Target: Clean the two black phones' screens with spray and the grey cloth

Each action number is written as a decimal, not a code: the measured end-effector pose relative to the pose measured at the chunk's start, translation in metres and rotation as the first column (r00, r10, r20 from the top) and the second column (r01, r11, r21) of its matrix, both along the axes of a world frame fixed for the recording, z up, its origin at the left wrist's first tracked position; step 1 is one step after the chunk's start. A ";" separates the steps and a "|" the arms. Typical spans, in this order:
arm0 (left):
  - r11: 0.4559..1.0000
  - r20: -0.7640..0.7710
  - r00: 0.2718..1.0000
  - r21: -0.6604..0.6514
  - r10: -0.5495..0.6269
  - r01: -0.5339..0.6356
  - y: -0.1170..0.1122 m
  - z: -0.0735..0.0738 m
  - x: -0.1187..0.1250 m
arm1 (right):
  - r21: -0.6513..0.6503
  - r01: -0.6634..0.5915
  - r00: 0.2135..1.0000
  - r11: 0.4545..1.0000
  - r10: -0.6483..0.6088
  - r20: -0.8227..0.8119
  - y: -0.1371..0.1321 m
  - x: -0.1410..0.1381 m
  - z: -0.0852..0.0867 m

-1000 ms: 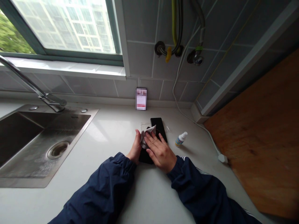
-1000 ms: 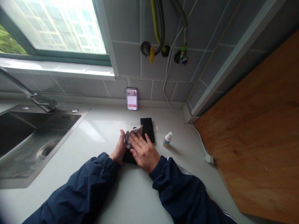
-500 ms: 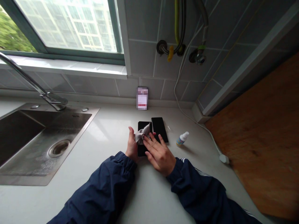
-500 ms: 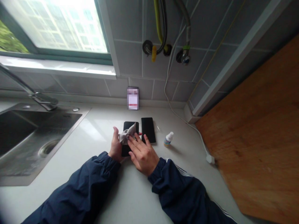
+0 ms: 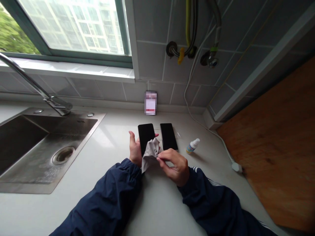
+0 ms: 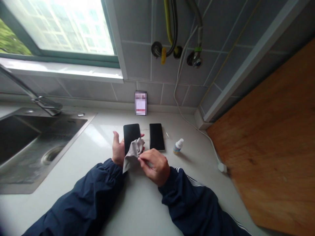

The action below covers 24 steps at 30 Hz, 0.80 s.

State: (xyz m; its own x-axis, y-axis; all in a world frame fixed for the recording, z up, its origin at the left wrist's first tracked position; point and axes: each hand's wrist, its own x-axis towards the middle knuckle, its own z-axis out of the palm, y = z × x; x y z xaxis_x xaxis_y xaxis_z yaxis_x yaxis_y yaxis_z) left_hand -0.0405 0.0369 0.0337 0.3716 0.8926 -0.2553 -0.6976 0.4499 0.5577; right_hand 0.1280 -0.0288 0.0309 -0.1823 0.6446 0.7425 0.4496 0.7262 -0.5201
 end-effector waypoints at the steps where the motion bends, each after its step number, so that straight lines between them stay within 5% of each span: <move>1: 1.000 0.002 1.000 -0.006 0.020 -0.020 0.000 0.000 0.001 | -0.002 0.030 0.998 1.000 -0.030 -0.046 -0.002 0.000 0.003; 6: 0.995 0.028 0.995 -0.032 0.095 -0.094 0.001 -0.002 0.003 | 0.050 0.183 0.975 0.982 -0.175 -0.140 -0.007 0.004 0.014; 11: 1.000 0.042 0.999 -0.014 0.028 -0.028 0.001 -0.006 0.002 | 0.085 0.274 0.945 0.958 -0.251 -0.212 -0.005 0.008 0.017; 17: 0.997 0.013 0.999 -0.064 -0.043 0.044 -0.001 0.000 0.006 | -0.079 0.338 0.866 0.938 -0.343 -0.365 0.004 0.012 0.018; 19: 0.993 0.036 0.997 -0.085 -0.073 0.076 -0.002 0.002 0.007 | -0.156 0.292 0.832 0.944 -0.331 -0.445 0.007 0.011 0.015; 24: 0.981 0.088 0.989 -0.137 -0.123 0.134 -0.003 0.002 0.010 | -0.355 -0.050 0.810 0.934 -0.170 -0.562 0.014 0.002 -0.005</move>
